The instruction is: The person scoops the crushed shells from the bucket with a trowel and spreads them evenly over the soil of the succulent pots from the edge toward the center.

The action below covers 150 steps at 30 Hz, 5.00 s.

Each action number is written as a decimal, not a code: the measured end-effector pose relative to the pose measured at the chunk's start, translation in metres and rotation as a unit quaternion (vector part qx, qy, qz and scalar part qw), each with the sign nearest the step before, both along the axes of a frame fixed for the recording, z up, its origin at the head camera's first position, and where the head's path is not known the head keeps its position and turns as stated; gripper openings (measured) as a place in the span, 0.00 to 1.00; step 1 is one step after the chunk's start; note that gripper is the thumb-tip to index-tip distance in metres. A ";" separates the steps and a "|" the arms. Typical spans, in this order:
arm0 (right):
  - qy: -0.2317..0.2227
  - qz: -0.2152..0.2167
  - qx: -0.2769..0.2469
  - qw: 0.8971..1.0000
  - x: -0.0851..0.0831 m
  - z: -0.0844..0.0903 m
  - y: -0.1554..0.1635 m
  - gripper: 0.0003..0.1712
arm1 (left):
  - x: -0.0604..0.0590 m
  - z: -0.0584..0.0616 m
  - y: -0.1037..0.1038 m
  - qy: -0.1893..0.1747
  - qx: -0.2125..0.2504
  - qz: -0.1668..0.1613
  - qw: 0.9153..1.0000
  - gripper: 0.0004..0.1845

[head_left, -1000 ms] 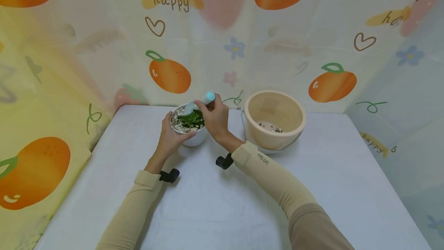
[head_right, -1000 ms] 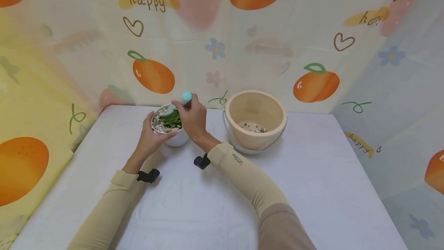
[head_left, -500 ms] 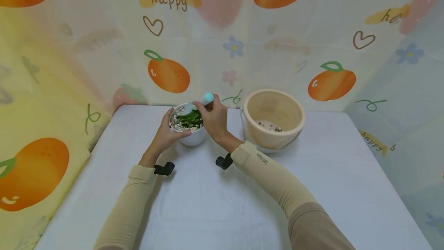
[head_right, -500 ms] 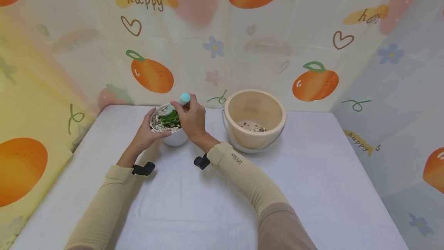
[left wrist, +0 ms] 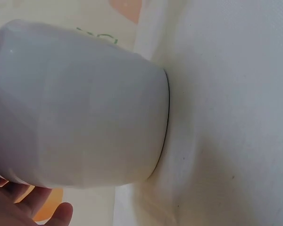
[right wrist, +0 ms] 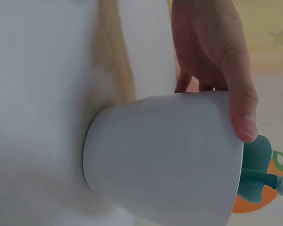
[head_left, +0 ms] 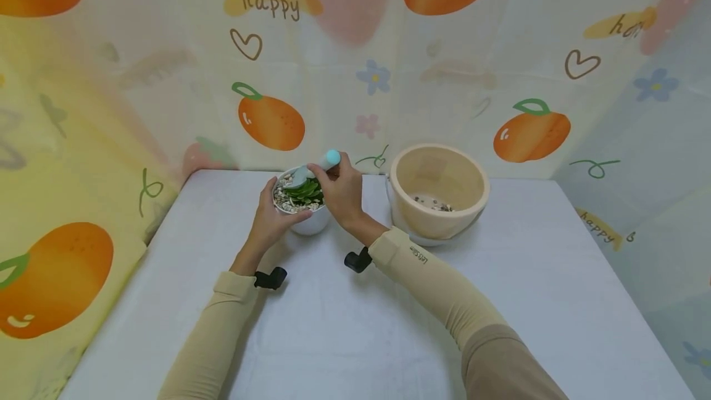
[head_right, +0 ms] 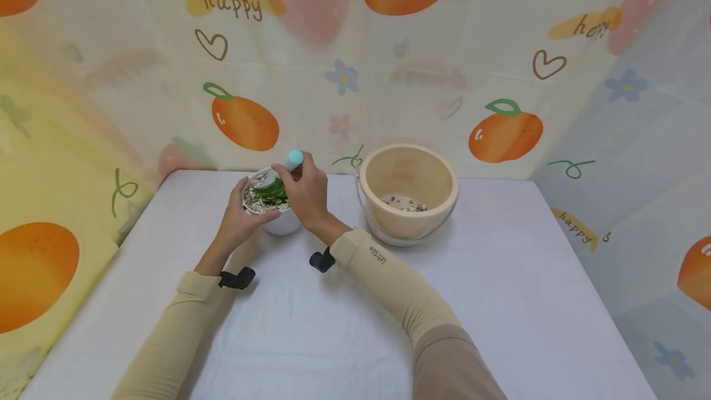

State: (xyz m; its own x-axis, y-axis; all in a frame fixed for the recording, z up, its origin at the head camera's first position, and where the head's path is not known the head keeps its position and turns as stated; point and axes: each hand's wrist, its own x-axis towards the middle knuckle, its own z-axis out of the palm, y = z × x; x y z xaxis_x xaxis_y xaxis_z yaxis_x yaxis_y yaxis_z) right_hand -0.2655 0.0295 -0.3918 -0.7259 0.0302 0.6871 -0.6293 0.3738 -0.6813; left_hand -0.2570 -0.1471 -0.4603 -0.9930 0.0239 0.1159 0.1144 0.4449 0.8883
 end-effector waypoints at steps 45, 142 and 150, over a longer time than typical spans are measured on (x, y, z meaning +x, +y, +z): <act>0.007 0.052 0.008 0.999 -0.003 0.018 0.003 0.17 | 0.002 0.002 0.000 -0.008 0.009 -0.016 1.000 0.62; -0.196 0.107 -0.325 0.919 0.005 0.080 0.185 0.09 | -0.003 0.026 -0.006 0.001 -0.147 -0.022 0.989 0.59; -0.189 0.101 -0.349 0.912 0.006 0.082 0.203 0.09 | -0.007 0.038 0.004 0.019 -0.158 -0.023 0.987 0.59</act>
State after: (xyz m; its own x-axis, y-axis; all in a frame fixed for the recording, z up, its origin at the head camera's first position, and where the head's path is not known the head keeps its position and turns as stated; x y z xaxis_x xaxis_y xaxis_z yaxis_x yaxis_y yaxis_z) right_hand -0.2597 0.2328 -0.3097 -0.9461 0.2044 0.2514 -0.3086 -0.3325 -0.8912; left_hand -0.2641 -0.1436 -0.4222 -0.9851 0.1103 0.1321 0.1715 0.6931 0.7001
